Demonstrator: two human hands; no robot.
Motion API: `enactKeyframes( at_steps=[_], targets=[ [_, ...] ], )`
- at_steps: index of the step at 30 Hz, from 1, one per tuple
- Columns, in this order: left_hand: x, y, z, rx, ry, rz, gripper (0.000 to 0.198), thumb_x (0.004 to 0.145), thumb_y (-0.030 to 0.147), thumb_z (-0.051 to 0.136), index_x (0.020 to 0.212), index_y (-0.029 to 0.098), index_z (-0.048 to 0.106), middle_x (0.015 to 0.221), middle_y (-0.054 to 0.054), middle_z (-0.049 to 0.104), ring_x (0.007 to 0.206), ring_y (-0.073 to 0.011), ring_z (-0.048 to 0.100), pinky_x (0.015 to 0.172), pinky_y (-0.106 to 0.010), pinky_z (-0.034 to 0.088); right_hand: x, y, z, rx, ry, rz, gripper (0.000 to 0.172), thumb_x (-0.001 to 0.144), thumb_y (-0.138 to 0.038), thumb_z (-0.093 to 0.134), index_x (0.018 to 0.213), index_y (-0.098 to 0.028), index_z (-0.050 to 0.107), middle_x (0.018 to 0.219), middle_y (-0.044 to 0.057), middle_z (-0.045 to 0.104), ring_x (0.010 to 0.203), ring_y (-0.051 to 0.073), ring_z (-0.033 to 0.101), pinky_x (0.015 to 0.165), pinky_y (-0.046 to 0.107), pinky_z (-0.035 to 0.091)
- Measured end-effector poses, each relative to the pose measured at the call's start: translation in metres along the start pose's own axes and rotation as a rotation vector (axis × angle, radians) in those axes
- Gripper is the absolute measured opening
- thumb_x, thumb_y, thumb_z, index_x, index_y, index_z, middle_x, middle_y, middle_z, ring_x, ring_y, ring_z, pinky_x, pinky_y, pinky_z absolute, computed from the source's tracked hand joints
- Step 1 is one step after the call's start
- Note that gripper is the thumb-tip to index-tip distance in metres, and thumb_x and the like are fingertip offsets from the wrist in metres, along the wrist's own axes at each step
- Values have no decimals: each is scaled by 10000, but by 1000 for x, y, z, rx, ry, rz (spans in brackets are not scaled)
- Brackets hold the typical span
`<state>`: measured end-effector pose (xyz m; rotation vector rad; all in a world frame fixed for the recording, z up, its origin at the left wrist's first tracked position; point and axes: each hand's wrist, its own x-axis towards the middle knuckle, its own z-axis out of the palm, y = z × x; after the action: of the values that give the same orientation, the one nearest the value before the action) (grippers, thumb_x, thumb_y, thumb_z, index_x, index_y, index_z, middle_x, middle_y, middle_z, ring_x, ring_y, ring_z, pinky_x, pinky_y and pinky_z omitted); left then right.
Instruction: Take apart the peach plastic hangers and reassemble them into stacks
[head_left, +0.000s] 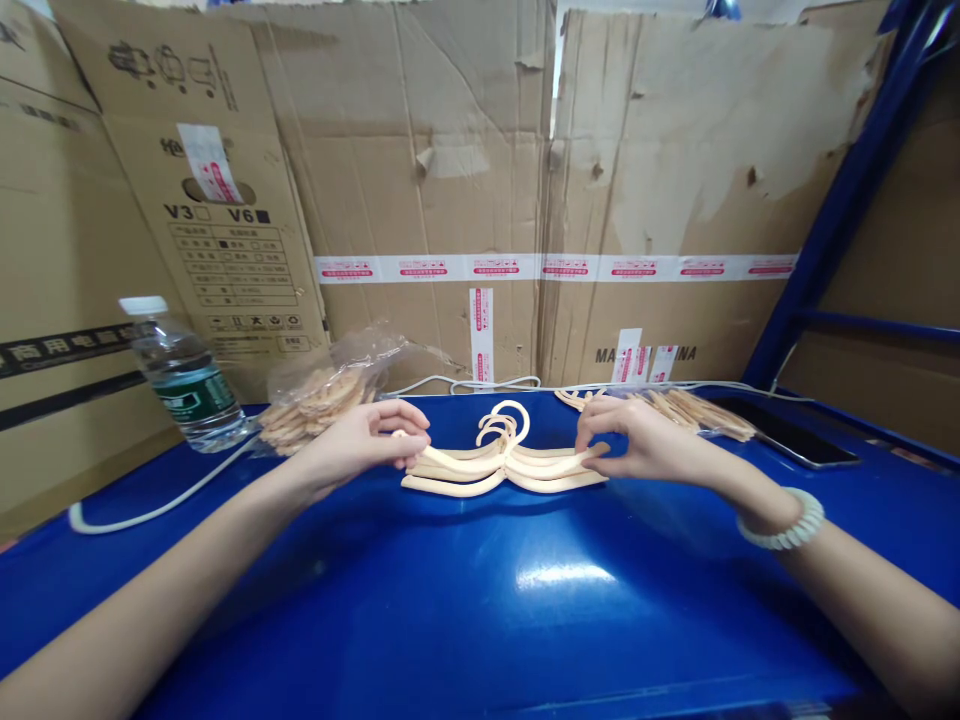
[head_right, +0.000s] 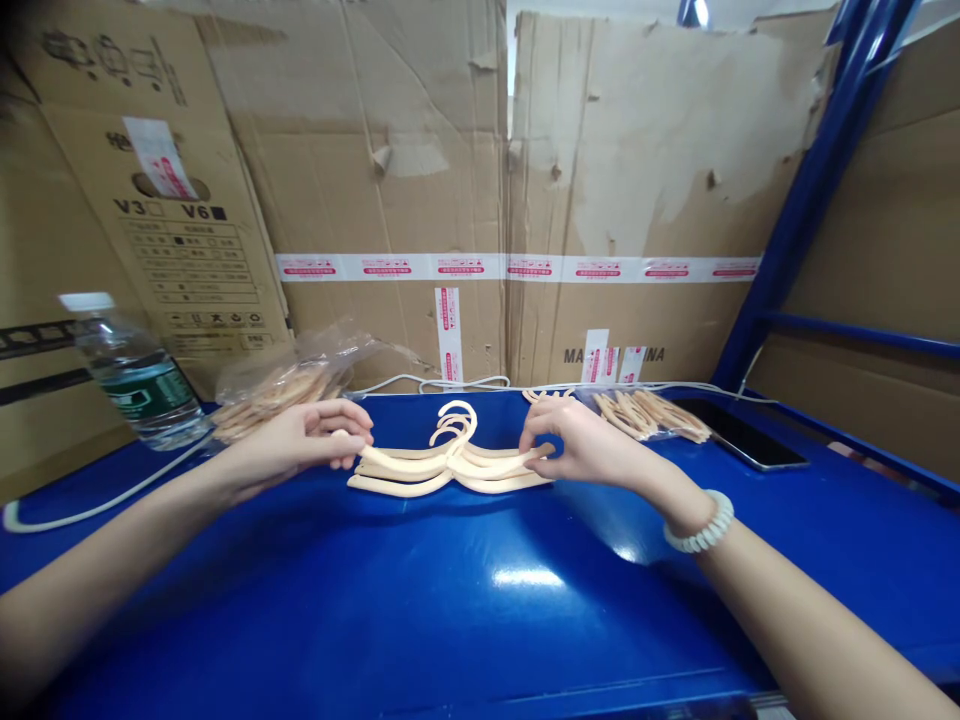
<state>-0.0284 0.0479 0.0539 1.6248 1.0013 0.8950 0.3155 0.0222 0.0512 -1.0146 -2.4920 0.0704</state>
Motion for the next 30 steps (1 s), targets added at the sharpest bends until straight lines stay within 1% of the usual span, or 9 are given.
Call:
enactKeyframes(
  at_steps=[2,5,8,12,17,19,23,26,30],
  targets=[
    [-2,-1,-3,281,-96,87,199,700,238,762,863,174,666,718,-8,660,582,-129,598,527,-184,458,0,1,2,-11,-20,-8,63,734,-137,620,728,-190,653,748,19,627,718,163,565,718,311,423],
    [-5,-3,-2,674,-169,270,100,747,233,696,840,201,674,745,1,654,659,-150,587,575,-193,418,-1,1,6,8,-82,14,59,728,-136,635,752,-184,659,758,17,638,726,163,579,710,301,424],
    [-8,-5,3,898,-212,378,42,772,209,647,804,219,674,792,-6,655,731,-179,574,637,-225,394,-3,-1,9,53,-173,58,52,719,-142,651,753,-175,674,760,20,656,694,155,590,659,277,431],
    [-13,-5,9,1014,-233,378,38,796,238,621,786,218,652,811,-23,632,740,-196,571,641,-249,377,-5,-3,10,120,-288,159,38,724,-177,670,752,-163,692,738,30,673,654,155,601,590,257,432],
    [-15,-5,13,1154,-270,373,111,864,229,523,824,197,622,868,-42,615,779,-200,583,660,-263,391,-4,0,11,147,-351,216,78,736,-234,691,755,-159,687,718,28,671,643,154,602,582,249,434],
    [-13,-7,13,1177,-288,362,121,875,203,500,834,190,613,883,-44,615,794,-202,588,668,-267,400,-3,1,12,164,-353,238,106,739,-254,701,767,-157,670,709,22,666,635,150,599,575,242,431],
    [-9,-13,13,1155,-316,350,118,863,140,501,847,189,606,899,-35,639,828,-200,601,694,-267,408,-1,3,15,161,-313,299,174,720,-247,728,820,-165,611,663,-10,633,596,138,580,532,227,393],
    [-7,-17,12,1132,-298,350,114,848,117,510,830,194,593,877,-16,646,814,-189,604,683,-258,400,-2,5,17,137,-287,313,214,709,-232,737,847,-174,584,668,-17,624,606,142,580,542,232,387],
    [-7,-18,12,1156,-268,343,116,847,127,509,832,204,594,865,-5,644,800,-188,606,670,-261,393,-2,6,20,109,-260,301,197,731,-212,719,859,-174,574,694,-10,618,635,150,579,573,242,401]
  ],
)
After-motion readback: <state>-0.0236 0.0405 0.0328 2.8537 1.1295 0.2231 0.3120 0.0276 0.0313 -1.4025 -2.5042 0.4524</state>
